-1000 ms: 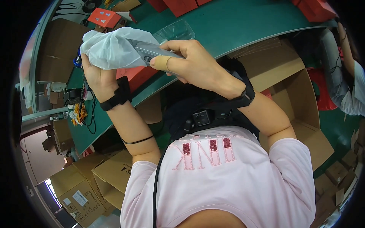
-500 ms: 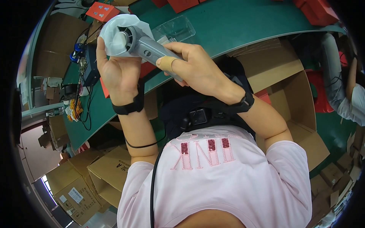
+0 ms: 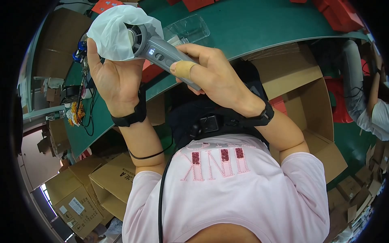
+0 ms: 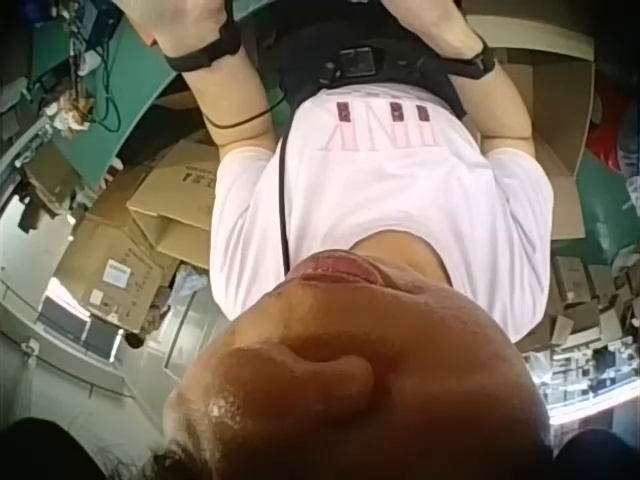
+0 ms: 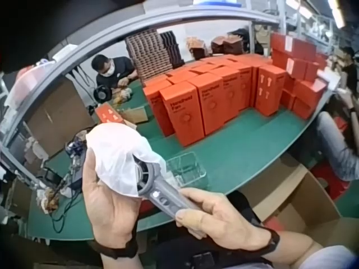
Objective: Packaging devices into individual boxes and then stacking them into a larger cardboard shipping container.
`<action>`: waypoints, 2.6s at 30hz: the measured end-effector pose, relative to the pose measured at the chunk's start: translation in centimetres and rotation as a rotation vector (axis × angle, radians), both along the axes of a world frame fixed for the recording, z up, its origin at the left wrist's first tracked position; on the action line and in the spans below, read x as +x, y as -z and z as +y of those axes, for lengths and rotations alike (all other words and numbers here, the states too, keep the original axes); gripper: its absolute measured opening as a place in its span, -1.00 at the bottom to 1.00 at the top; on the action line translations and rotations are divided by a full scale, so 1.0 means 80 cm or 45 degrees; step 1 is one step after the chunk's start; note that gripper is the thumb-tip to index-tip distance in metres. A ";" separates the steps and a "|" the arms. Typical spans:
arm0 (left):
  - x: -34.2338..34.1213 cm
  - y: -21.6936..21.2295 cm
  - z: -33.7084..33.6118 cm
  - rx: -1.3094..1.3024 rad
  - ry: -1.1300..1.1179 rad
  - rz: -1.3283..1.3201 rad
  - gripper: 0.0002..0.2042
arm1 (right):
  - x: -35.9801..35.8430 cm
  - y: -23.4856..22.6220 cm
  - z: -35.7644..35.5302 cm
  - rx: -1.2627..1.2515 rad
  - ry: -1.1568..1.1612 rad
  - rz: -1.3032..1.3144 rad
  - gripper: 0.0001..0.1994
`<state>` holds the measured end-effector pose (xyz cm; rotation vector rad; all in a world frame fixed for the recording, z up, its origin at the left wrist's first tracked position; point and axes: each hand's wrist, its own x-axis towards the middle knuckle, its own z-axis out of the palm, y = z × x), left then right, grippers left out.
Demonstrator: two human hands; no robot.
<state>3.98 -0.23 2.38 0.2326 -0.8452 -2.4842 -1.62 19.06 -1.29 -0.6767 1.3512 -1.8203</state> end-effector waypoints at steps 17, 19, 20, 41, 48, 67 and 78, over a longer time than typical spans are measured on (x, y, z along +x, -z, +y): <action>0.011 0.024 0.043 -0.473 0.122 0.036 -0.39 | -0.006 0.037 0.002 -0.222 0.877 0.597 -0.49; 0.001 0.021 0.037 -0.281 0.182 0.060 -0.44 | 0.008 0.031 -0.003 -0.319 0.824 0.466 -0.51; -0.003 0.022 0.035 -0.086 0.257 0.091 -0.49 | 0.011 0.029 -0.006 -0.409 0.784 0.340 -0.53; -0.002 0.024 0.051 -0.047 -0.118 -0.069 -0.66 | -0.014 -0.024 0.029 0.001 0.900 1.704 -0.18; 0.067 0.006 0.032 -1.539 0.700 -0.268 -0.53 | -0.030 -0.025 0.046 0.359 -0.572 0.100 -0.70; 0.034 0.054 -0.092 -2.629 -0.054 -0.475 0.20 | -0.176 -0.110 -0.051 -0.174 -0.847 1.723 -0.49; 0.031 0.077 -0.085 -2.500 -0.029 -0.554 0.14 | -0.155 0.029 -0.111 0.020 0.193 2.369 -0.54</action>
